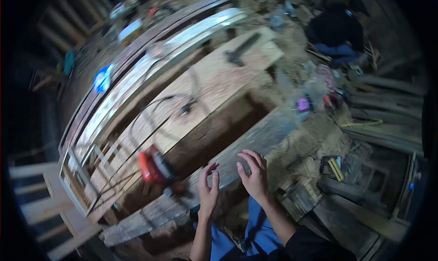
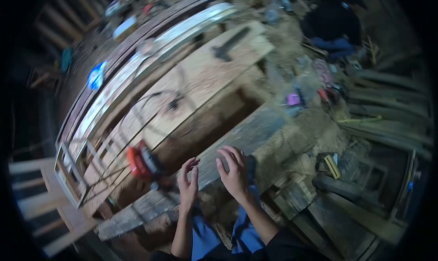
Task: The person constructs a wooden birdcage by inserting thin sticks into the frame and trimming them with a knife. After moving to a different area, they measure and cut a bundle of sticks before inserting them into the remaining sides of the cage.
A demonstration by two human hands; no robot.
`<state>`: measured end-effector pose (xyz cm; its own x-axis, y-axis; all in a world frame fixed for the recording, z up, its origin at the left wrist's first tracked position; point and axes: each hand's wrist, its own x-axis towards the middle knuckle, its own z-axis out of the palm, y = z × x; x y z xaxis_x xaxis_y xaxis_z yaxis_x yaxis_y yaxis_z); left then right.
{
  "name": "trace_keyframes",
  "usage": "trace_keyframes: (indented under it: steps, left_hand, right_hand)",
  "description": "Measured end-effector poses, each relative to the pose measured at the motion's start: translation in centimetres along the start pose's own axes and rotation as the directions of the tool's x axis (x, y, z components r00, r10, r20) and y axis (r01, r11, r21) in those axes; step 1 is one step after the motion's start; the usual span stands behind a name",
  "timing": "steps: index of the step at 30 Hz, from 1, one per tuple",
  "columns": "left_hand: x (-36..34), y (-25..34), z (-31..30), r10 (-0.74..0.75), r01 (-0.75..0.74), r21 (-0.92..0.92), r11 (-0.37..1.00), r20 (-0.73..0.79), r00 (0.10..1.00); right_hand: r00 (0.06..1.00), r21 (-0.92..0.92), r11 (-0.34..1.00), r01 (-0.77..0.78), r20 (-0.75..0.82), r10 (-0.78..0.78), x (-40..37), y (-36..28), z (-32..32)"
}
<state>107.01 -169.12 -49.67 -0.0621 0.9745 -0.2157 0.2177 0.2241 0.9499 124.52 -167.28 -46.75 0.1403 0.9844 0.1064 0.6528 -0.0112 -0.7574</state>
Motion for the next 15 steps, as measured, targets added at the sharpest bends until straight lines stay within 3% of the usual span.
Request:
trace_keyframes:
  steps: [3, 5, 7, 9, 11, 13, 15]
  left_hand:
    - [3.9, 1.7, 12.6, -0.086, 0.090, -0.015, 0.996, 0.197, 0.977]
    - [5.8, 1.2, 19.7, -0.051, 0.050, 0.010, 0.999, 0.293, 0.955]
    - [7.4, 1.9, 26.0, -0.120, 0.035, 0.270, 0.962, 0.304, 0.945]
    - [9.6, -0.2, 31.0, -0.098, -0.030, 0.344, 0.939, 0.348, 0.933]
    - [11.7, -0.8, 35.4, 0.027, -0.086, 0.449, 0.889, 0.137, 0.990]
    - [13.8, -0.8, 38.7, -0.025, -0.056, 0.498, 0.865, 0.155, 0.988]
    - [15.5, -2.0, 42.1, 0.000, 0.042, 0.576, 0.816, -0.072, 0.997]
  right_hand:
    - [0.995, -0.033, 0.996, -0.084, -0.057, 0.082, 3.5, 9.1, -8.6]
    - [0.986, -0.057, 0.988, -0.143, -0.098, 0.137, 5.1, 14.9, -12.6]
    - [0.962, -0.086, 0.971, -0.225, -0.180, 0.207, 6.8, 20.0, -15.5]
    - [0.942, -0.081, 0.955, -0.285, -0.209, 0.263, 9.2, 23.9, -17.2]
    - [0.921, -0.108, 0.951, -0.290, -0.303, 0.246, 11.8, 28.9, -16.8]
    - [0.920, -0.114, 0.947, -0.300, -0.296, 0.256, 14.9, 32.8, -16.2]
    - [0.889, -0.340, 0.871, -0.355, -0.411, 0.202, 17.7, 36.0, -14.7]
